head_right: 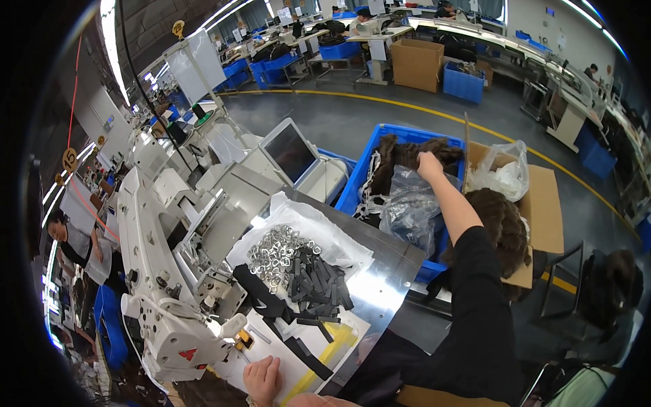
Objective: Sewing pieces of fur and attaching hardware straps using an industrial sewing machine.
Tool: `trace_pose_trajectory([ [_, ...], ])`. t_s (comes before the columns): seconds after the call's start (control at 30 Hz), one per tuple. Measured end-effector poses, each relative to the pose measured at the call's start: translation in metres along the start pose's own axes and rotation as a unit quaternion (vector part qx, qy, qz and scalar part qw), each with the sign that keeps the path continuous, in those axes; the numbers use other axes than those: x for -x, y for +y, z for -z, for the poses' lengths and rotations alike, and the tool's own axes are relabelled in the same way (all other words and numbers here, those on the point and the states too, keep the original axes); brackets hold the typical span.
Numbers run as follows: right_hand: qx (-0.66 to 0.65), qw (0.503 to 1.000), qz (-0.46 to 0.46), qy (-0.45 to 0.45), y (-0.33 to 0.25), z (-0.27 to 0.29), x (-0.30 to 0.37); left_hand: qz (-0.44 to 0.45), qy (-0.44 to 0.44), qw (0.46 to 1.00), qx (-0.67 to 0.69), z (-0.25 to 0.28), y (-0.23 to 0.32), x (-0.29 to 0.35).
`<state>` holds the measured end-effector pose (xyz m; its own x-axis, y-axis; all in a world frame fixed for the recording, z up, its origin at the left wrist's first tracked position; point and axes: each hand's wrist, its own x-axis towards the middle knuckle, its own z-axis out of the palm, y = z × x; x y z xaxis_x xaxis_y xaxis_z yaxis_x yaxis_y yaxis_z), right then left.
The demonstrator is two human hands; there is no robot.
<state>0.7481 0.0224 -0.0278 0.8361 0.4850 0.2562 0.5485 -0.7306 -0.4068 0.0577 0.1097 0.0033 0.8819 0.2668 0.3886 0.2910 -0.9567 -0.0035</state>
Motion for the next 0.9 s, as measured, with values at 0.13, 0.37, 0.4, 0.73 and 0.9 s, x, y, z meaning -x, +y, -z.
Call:
trace_pose_trajectory([
  [0.13, 0.1, 0.992, -0.017, -0.078, -0.007, -0.049, 0.013, -0.01, -0.003, 1.0, -0.013, 0.005, -0.006, 0.01],
  [0.37, 0.182, 0.982, -0.027, -0.032, 0.007, -0.066, 0.016, 0.036, -0.081, 0.996, 0.006, 0.012, -0.012, 0.026],
  [0.4, 0.18, 0.983, -0.025, -0.033, 0.005, -0.065, 0.017, 0.05, -0.098, 0.994, -0.011, 0.012, -0.01, 0.027],
  [0.73, 0.16, 0.986, -0.03, 0.041, 0.026, -0.074, 0.002, 0.048, -0.031, 0.997, -0.056, 0.017, 0.002, 0.011],
  [0.9, -0.035, 0.975, -0.06, 0.209, 0.016, -0.057, 0.001, 0.048, -0.02, 0.996, -0.067, 0.033, 0.005, 0.011],
])
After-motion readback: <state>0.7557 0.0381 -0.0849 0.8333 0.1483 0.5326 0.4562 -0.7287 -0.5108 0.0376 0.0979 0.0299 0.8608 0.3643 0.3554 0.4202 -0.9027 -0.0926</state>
